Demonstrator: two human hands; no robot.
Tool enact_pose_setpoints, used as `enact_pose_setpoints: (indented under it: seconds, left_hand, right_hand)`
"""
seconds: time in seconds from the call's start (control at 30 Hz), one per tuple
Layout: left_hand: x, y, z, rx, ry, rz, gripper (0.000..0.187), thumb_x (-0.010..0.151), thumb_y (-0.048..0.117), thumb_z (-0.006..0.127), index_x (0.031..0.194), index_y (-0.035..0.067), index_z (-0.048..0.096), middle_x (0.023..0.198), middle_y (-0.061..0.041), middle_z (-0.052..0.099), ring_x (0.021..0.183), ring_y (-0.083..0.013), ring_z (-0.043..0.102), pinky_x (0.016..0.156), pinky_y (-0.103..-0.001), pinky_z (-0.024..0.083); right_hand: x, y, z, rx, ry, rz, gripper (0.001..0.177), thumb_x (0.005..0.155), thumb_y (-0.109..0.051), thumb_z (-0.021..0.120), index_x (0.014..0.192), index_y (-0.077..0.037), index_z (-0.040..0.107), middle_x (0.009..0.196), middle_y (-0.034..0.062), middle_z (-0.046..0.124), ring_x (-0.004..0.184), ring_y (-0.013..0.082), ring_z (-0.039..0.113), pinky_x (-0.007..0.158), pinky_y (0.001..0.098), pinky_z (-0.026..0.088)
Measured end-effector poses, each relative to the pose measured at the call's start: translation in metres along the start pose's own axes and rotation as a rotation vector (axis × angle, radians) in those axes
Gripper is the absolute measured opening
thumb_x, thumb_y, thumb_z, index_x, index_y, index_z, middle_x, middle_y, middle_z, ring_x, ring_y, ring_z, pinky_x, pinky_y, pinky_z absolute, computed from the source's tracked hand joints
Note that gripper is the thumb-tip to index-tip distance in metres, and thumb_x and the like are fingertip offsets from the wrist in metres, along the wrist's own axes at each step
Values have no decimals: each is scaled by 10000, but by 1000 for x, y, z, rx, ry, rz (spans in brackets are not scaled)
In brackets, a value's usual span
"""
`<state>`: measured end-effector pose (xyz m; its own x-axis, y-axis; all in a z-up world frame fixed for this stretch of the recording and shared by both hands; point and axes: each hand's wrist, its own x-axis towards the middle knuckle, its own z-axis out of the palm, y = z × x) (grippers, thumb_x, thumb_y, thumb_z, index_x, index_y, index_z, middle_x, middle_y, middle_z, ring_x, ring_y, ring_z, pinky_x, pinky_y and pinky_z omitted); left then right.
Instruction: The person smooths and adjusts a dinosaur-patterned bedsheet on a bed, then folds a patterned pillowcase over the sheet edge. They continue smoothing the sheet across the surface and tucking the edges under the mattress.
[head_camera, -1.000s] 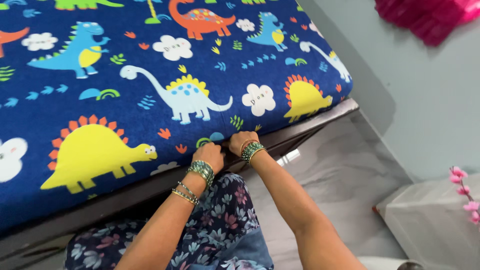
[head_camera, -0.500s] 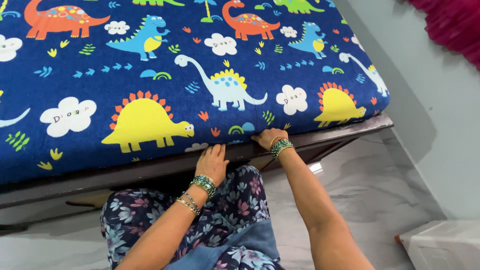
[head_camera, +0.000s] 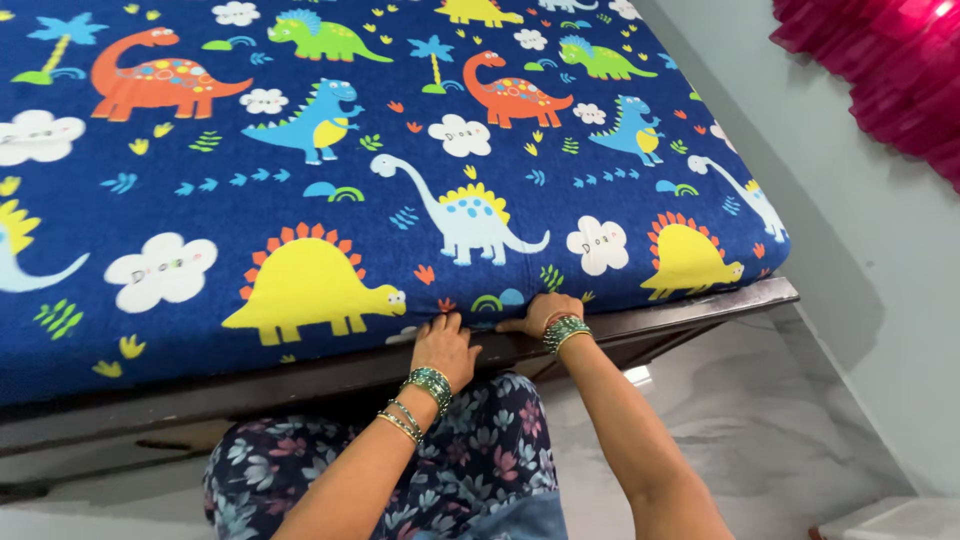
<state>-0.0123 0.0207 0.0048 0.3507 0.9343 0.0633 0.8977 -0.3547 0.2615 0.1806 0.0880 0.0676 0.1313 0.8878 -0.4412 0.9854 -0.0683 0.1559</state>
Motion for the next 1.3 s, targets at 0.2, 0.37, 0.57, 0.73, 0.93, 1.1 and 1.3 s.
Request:
enact_pose_setpoints:
  seconds: [0.2, 0.37, 0.57, 0.73, 0.93, 1.1, 1.3]
  left_hand:
    - [-32, -24, 1, -176, 191, 181, 437, 836, 264, 706, 1224, 67, 668, 1116, -95, 589, 1122, -318, 543, 925, -444, 468]
    - [-93, -79, -4, -175, 377, 72, 396, 839, 246, 719, 1193, 78, 658, 1024, -79, 632, 1021, -308, 609, 887, -446, 484]
    - [-183, -188, -38, 16, 622, -376, 313, 872, 281, 709, 1151, 137, 702, 1140, -124, 605, 1111, -346, 556, 988, -516, 433]
    - [-205, -225, -39, 28, 597, -450, 287, 889, 296, 701, 1156, 196, 729, 1180, -85, 601, 1206, -317, 553, 1100, -563, 373]
    - [-198, -236, -40, -38, 515, -473, 268, 886, 298, 696, 1128, 203, 761, 1113, -79, 593, 1099, -299, 575, 1114, -535, 372]
    - [-190, -249, -51, -102, 471, -496, 157, 864, 245, 709, 973, 238, 822, 1010, -62, 615, 1021, -305, 575, 1047, -442, 449]
    - [-195, -253, -35, -280, 510, -535, 194, 901, 183, 673, 1047, 214, 798, 1054, -19, 646, 1021, -297, 602, 921, -417, 517]
  right_hand:
    - [-10, 3, 8, -6, 54, -13, 999, 660, -958, 554, 1102, -97, 800, 1145, 159, 758, 1114, 288, 720, 929, 395, 570]
    - [-8, -3, 7, -54, 5, 28, 1025, 659, -970, 526, 1098, -87, 806, 1169, 156, 761, 1122, 296, 726, 932, 404, 571]
    - [4, 9, 53, -43, 176, 8, 919, 811, -923, 453, 1019, -126, 861, 1077, 185, 791, 1079, 353, 739, 922, 444, 574]
    - [33, 47, 64, -243, 229, -340, 432, 957, -552, 419, 1170, -389, 757, 1090, 61, 782, 1019, 317, 743, 881, 442, 582]
    - [26, 39, 79, -268, 363, -270, 342, 990, -549, 464, 1154, -476, 755, 1083, 10, 766, 959, 293, 756, 822, 417, 605]
    - [-7, 8, 58, -404, 654, -172, 507, 1079, -629, 480, 972, -235, 782, 912, 42, 768, 808, 231, 749, 732, 370, 600]
    - [-74, -115, 7, -90, 516, -636, 390, 977, -491, 603, 986, -154, 801, 949, 105, 766, 849, 323, 728, 764, 453, 584]
